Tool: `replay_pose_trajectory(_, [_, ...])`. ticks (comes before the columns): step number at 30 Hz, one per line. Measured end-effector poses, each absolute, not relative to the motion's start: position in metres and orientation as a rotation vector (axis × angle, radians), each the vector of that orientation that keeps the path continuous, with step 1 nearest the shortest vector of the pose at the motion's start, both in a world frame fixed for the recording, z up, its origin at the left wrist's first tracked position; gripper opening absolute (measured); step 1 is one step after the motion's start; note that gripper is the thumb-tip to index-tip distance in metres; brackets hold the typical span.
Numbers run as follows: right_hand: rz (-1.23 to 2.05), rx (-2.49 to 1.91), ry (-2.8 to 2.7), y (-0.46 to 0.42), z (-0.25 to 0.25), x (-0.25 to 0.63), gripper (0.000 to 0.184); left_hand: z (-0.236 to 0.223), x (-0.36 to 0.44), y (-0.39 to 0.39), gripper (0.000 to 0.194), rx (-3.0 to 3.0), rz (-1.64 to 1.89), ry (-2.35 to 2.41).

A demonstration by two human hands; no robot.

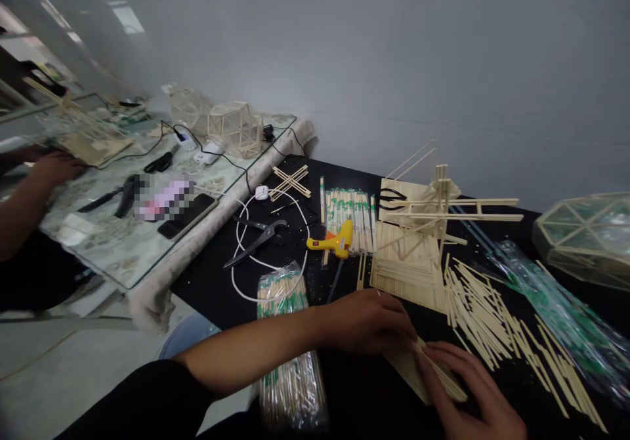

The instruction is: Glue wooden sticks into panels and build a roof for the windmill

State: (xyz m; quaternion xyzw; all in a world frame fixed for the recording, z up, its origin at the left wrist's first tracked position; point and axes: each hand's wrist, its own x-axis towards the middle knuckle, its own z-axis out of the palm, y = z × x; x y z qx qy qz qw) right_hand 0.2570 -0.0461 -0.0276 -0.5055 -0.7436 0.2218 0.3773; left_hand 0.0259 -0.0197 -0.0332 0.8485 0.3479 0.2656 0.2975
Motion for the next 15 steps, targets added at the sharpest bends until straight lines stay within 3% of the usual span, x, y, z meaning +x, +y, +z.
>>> replay_pose_trajectory(15, [0.459,-1.179,-1.916,-0.045,-0.024,0.271,0.039,-0.032,0.022,-0.021,0.016,2.248,0.784,0.934])
